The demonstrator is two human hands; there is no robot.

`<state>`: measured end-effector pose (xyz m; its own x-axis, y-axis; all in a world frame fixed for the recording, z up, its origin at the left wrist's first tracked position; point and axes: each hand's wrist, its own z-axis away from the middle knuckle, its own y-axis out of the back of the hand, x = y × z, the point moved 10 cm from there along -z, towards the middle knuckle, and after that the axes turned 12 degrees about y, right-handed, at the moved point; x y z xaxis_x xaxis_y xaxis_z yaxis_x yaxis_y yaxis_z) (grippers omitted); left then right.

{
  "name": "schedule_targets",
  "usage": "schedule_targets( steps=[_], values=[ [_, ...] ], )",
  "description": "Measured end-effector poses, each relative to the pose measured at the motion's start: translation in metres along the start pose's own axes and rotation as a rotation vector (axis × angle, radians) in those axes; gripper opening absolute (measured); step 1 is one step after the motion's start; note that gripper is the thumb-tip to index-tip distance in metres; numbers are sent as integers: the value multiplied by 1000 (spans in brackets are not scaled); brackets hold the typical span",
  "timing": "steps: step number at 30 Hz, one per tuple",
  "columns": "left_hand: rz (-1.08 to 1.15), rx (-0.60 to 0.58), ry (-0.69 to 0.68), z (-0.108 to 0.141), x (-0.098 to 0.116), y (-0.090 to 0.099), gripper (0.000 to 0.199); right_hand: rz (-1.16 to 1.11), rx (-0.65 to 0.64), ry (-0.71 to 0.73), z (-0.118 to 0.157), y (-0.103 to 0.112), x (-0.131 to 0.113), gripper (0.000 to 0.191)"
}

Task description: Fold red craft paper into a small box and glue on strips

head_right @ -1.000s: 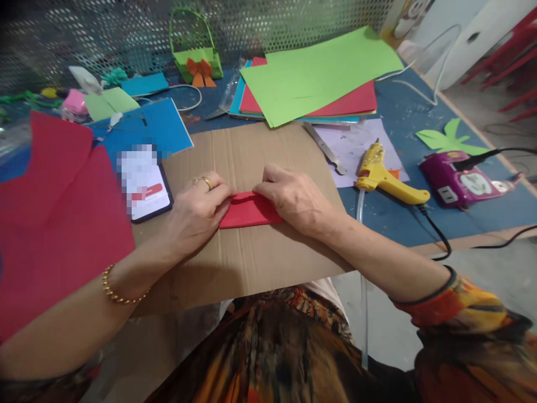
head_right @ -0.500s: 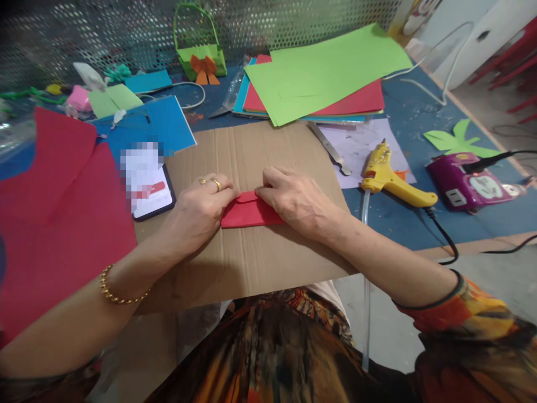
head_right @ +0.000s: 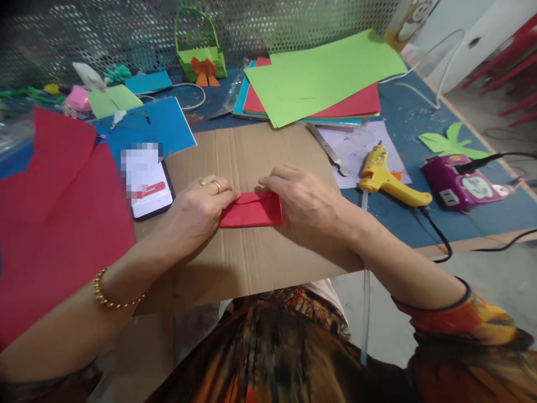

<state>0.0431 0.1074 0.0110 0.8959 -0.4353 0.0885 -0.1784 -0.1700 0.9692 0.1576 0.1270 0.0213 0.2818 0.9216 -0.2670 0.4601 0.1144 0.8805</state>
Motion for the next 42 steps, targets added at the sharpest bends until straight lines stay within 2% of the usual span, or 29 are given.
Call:
schedule_targets(
  steps=[2, 4, 7, 11, 14, 21, 25, 31, 37, 42],
  values=[
    [-13, -11, -11, 1, 1, 0, 34, 10, 14, -12, 3, 5, -1, 35],
    [-22, -14, -17, 1, 2, 0, 34, 46, -31, -7, 6, 5, -7, 36],
    [-44, -12, -25, 2, 3, 0, 34, 159, -140, -2, 10, -3, -16, 35],
    [-53, -22, -5, 2, 3, -2, 36, 260, -211, -2, 14, -16, -18, 33],
    [-59, -25, 13, 2, 3, -1, 39, 285, -198, -2, 15, -18, -16, 33],
    [-172, -3, -78, 7, 15, 1, 49, 260, -215, -1, 12, -16, -15, 27],
    [-219, 32, -77, 9, 16, 2, 45, 256, -197, -25, 12, -14, -18, 27],
    [-165, -22, -82, 9, 17, -1, 35, 204, -186, -79, 12, -11, -13, 26],
    [-162, -15, -95, 9, 19, -2, 31, 273, -222, -32, -4, -11, -9, 41],
    [-77, -2, -48, 9, 11, -2, 32, 308, -259, 47, -13, -29, -20, 29]
  ],
)
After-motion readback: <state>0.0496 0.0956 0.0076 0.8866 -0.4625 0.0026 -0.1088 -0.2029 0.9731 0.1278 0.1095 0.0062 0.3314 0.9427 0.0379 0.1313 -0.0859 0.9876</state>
